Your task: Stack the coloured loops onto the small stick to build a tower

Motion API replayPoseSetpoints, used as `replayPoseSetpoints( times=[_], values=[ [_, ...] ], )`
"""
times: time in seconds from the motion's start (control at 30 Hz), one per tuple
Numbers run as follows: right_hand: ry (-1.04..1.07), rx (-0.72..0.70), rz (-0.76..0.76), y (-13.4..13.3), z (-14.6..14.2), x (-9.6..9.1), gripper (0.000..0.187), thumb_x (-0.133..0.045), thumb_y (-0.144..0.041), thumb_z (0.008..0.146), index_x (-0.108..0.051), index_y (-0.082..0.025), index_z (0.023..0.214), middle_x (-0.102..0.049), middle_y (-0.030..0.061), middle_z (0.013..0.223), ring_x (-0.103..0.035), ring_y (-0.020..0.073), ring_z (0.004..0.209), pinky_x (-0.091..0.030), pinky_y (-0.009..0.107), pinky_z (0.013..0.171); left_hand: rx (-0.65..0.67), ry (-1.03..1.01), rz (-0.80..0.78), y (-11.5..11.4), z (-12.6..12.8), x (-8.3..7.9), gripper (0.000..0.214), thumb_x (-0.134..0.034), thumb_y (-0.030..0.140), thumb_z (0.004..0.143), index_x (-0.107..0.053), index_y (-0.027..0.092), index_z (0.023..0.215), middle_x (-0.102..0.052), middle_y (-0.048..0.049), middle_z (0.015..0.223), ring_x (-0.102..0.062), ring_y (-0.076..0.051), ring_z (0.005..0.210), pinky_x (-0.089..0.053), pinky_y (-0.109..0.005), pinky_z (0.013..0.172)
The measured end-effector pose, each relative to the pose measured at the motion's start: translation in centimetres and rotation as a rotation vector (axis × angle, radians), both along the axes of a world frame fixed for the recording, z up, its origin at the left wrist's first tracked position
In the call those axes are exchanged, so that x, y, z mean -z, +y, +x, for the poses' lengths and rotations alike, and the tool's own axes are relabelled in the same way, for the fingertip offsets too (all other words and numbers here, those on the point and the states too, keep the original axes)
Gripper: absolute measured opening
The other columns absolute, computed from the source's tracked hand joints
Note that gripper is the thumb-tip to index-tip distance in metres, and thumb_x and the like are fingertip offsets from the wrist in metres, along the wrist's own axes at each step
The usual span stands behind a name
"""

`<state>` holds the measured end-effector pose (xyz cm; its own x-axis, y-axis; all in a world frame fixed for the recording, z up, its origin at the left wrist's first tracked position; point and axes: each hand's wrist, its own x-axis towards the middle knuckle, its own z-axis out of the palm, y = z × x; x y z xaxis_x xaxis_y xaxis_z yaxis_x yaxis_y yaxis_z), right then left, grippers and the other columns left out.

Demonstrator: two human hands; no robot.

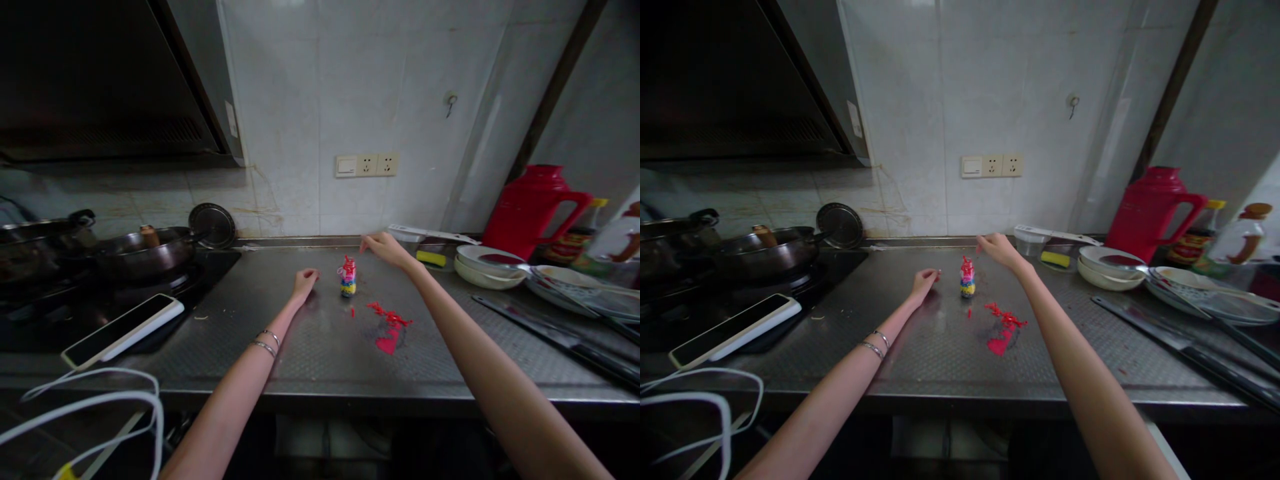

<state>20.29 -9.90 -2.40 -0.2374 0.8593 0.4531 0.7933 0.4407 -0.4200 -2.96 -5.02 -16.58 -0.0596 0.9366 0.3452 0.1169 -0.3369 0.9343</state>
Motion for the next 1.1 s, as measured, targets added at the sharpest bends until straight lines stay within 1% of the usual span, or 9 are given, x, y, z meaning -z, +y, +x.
replayPoseSetpoints(
  times=[0.13, 0.27, 0.33, 0.4, 0.5, 0.63, 0.73, 0.87, 1.1],
  values=[
    [0.133, 0.101, 0.004, -0.3, 2.8, 4.1, 0.054, -0.029, -0.048, 0.081, -0.068, -0.012, 0.071, -0.062, 0.004, 0.064, -0.054, 0.015, 0.061, -0.039, 0.021, 0.058, 0.032, 0.14, 0.108, -0.3, 0.3, 0.0, 0.024, -0.057, 0.035, 0.067, -0.064, 0.013, 0.061, -0.059, -0.0024, 0.059, -0.05, -0.012, 0.057, -0.037, -0.022, 0.057],
    [0.13, 0.16, -0.105, -0.6, 4.9, 9.1, 0.051, -0.033, -0.049, 0.079, -0.068, -0.013, 0.07, -0.063, 0.0036, 0.063, -0.055, 0.016, 0.058, -0.04, 0.023, 0.056, 0.01, 0.308, 0.094, -1.1, 1.0, -0.6, 0.021, -0.057, 0.031, 0.065, -0.065, 0.012, 0.059, -0.06, -0.0027, 0.057, -0.05, -0.012, 0.056, -0.035, -0.023, 0.055],
    [0.134, 0.175, -0.137, -0.8, 5.4, 11.0, 0.05, -0.034, -0.048, 0.078, -0.068, -0.013, 0.068, -0.064, 0.004, 0.063, -0.056, 0.0168, 0.059, -0.041, 0.023, 0.056, 0.077, 0.401, 0.045, -1.8, 1.4, -1.0, 0.021, -0.056, 0.03, 0.064, -0.065, 0.012, 0.057, -0.059, -0.0026, 0.054, -0.049, -0.012, 0.052, -0.034, -0.023, 0.052],
    [0.14, 0.196, -0.159, -1.1, 5.6, 12.1, 0.05, -0.035, -0.048, 0.078, -0.068, -0.013, 0.068, -0.064, 0.0045, 0.062, -0.057, 0.0176, 0.059, -0.041, 0.024, 0.056, 0.229, 0.52, -0.015, -2.6, 1.9, -1.3, 0.024, -0.057, 0.033, 0.064, -0.065, 0.012, 0.054, -0.057, -0.0019, 0.049, -0.046, -0.01, 0.047, -0.031, -0.022, 0.049],
    [0.159, 0.205, -0.169, -1.6, 5.4, 12.6, 0.049, -0.036, -0.048, 0.077, -0.068, -0.012, 0.066, -0.064, 0.0054, 0.061, -0.057, 0.0181, 0.058, -0.04, 0.024, 0.055, 0.411, 0.676, -0.043, -4.1, 2.8, -1.6, 0.027, -0.061, 0.039, 0.06, -0.065, 0.012, 0.053, -0.056, -0.0012, 0.046, -0.042, -0.009, 0.042, -0.029, -0.021, 0.045],
    [0.202, 0.172, -0.159, -1.9, 4.9, 12.3, 0.049, -0.037, -0.047, 0.077, -0.068, -0.011, 0.068, -0.065, 0.0061, 0.063, -0.056, 0.0161, 0.055, -0.039, 0.022, 0.052, 0.47, 0.771, 0.032, -5.8, 4.2, -2.1, 0.035, -0.061, 0.047, 0.061, -0.066, 0.013, 0.062, -0.062, -0.0024, 0.057, -0.048, -0.009, 0.049, -0.032, -0.021, 0.048],
    [0.164, 0.142, -0.117, -1.8, 4.9, 12.5, 0.049, -0.036, -0.047, 0.077, -0.068, -0.011, 0.065, -0.062, 0.0043, 0.056, -0.053, 0.0144, 0.052, -0.037, 0.022, 0.052, 0.49, 0.884, 0.027, -6.7, 4.9, -2.5, 0.038, -0.061, 0.05, 0.061, -0.066, 0.014, 0.069, -0.064, -0.0031, 0.065, -0.052, -0.011, 0.056, -0.035, -0.021, 0.053],
    [0.095, 0.1, -0.084, -1.6, 4.9, 12.8, 0.047, -0.037, -0.045, 0.077, -0.066, -0.012, 0.061, -0.058, 0.0022, 0.049, -0.051, 0.013, 0.051, -0.035, 0.021, 0.052, 0.49, 0.996, 0.015, -7.1, 5.4, -2.4, 0.025, -0.062, 0.038, 0.064, -0.064, 0.015, 0.073, -0.065, -0.0037, 0.071, -0.056, -0.013, 0.063, -0.039, -0.021, 0.057],
    [0.093, 0.102, -0.071, -1.8, 4.8, 13.1, 0.046, -0.039, -0.045, 0.076, -0.065, -0.012, 0.058, -0.053, 0.001, 0.043, -0.047, 0.012, 0.047, -0.033, 0.021, 0.049, 0.53, 0.993, 0.074, -6.9, 5.3, -1.6, 0.014, -0.052, 0.023, 0.072, -0.064, 0.015, 0.075, -0.066, -0.005, 0.077, -0.058, -0.014, 0.07, -0.041, -0.022, 0.064]
  ],
)
